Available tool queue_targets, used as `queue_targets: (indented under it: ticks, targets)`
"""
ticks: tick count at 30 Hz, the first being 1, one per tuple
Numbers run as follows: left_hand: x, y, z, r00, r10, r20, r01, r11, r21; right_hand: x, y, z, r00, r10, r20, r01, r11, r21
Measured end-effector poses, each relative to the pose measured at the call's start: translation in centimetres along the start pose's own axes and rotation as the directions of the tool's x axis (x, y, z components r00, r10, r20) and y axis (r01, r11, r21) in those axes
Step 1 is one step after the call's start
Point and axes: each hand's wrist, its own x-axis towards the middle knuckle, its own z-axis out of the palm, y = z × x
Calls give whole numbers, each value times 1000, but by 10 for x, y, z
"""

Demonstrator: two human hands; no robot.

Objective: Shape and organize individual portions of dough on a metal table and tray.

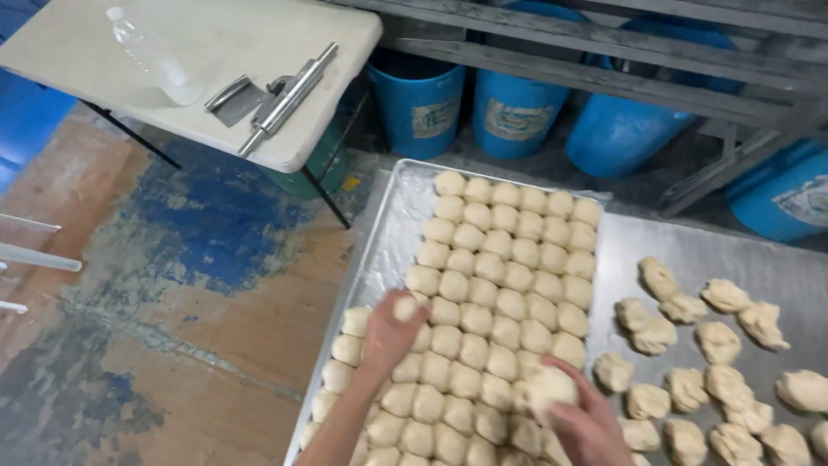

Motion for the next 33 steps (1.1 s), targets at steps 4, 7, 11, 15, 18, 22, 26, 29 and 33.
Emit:
queue_targets:
  ticks: [4,7,11,15,18,22,26,29,33]
  targets:
    - [73,-60,-50,955,298,11,-273,858,436,79,-10,194,996,-82,-31,55,862,-504]
    - [88,-72,-69,924,249,290,-382,598,704,147,10,254,957,-278,89,276,760,-588]
    - [99,-72,-85,897,224,382,-442,498,746,200,43,262,873,-409,266,318,62,-946]
    - [103,-83,-80,883,214,417,-465,507,726,197,39,262,950,-183,253,244,-69,-967]
    - [95,-92,-77,876,321,359,-478,486,732,190,26,271,953,103,284,299,-192,-935]
    - [92,-68,-87,864,340,371,-502,527,686,197,27,285,951,276,140,220,-286,-933]
    - [80,-69,-84,873,207,442,-488,397,777,201,82,265,976,77,202,216,-346,-913]
    - [76,-100,-75,860,241,450,-508,332,794,184,109,242,846,-386,367,363,-85,-928]
    - [90,-184,-63,720,608,335,-538,183,823,161,87,228,838,-414,355,342,-107,-934]
